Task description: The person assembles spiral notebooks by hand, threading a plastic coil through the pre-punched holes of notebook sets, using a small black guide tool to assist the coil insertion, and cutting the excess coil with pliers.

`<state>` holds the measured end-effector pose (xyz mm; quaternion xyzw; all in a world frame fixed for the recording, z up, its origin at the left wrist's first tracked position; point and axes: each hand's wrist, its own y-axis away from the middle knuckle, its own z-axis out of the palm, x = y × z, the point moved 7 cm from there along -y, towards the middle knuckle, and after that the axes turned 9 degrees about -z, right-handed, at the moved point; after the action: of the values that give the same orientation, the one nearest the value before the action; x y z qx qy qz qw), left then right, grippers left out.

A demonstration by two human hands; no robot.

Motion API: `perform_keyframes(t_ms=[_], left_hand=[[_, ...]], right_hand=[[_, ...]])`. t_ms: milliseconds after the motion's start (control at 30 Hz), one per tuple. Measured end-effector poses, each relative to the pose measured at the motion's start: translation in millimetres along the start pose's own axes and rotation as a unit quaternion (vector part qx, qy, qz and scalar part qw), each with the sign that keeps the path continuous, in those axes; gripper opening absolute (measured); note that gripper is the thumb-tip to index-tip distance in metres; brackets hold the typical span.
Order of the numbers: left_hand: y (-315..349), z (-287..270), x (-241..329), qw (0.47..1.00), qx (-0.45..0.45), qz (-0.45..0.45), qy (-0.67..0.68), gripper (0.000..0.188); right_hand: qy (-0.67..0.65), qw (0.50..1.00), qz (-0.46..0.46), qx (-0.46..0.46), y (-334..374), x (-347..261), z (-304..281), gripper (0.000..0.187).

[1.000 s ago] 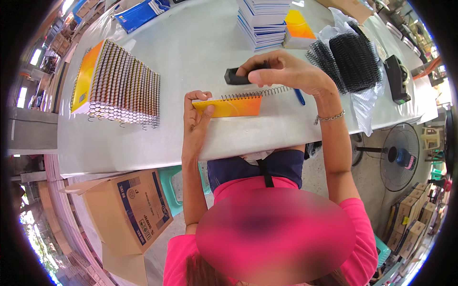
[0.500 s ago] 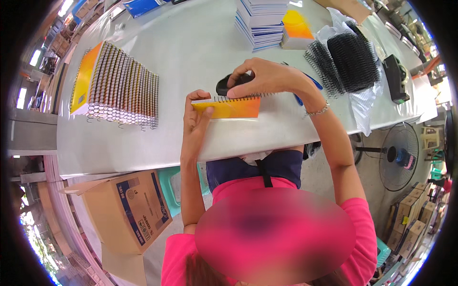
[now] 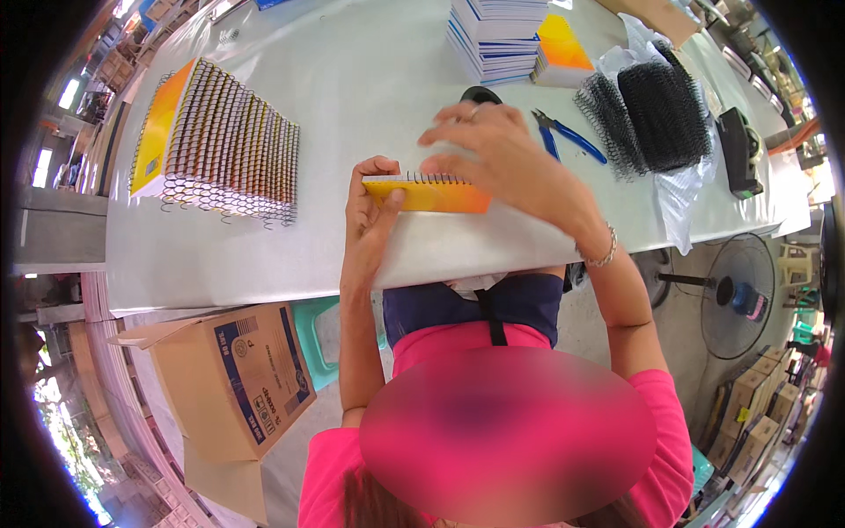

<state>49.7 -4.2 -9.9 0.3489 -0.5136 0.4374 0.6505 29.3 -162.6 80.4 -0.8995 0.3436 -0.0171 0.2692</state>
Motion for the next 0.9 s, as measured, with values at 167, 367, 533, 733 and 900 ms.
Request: perform_keyframes(t_ms=[167,367,533,733,900], left_hand=[[5,8,-2,0.999,0.034,0.017,0.037,0.034],[9,8,-6,0.998,0.057,0.036,0.003,0.035],[12,12,-4,0.999,0.043,0.03,0.007,0.031],[12,12,-4,0.998,0.047,0.034,-0.019,0.025],[16,16,-2,0.997,0.058,0.038,-0.042,0.022]], right_hand=[[-0.028,0.99,0.135,0.027,-1,-25,15,0.012],[-0.048,0.976,0.196,0.078,-2,-23,11,0.013],[-0.063,0.976,0.199,0.063,5,-22,14,0.01],[-0.103,0.963,0.228,0.095,5,-23,13,0.009],[-0.097,0.97,0.21,0.078,6,-23,15,0.013]])
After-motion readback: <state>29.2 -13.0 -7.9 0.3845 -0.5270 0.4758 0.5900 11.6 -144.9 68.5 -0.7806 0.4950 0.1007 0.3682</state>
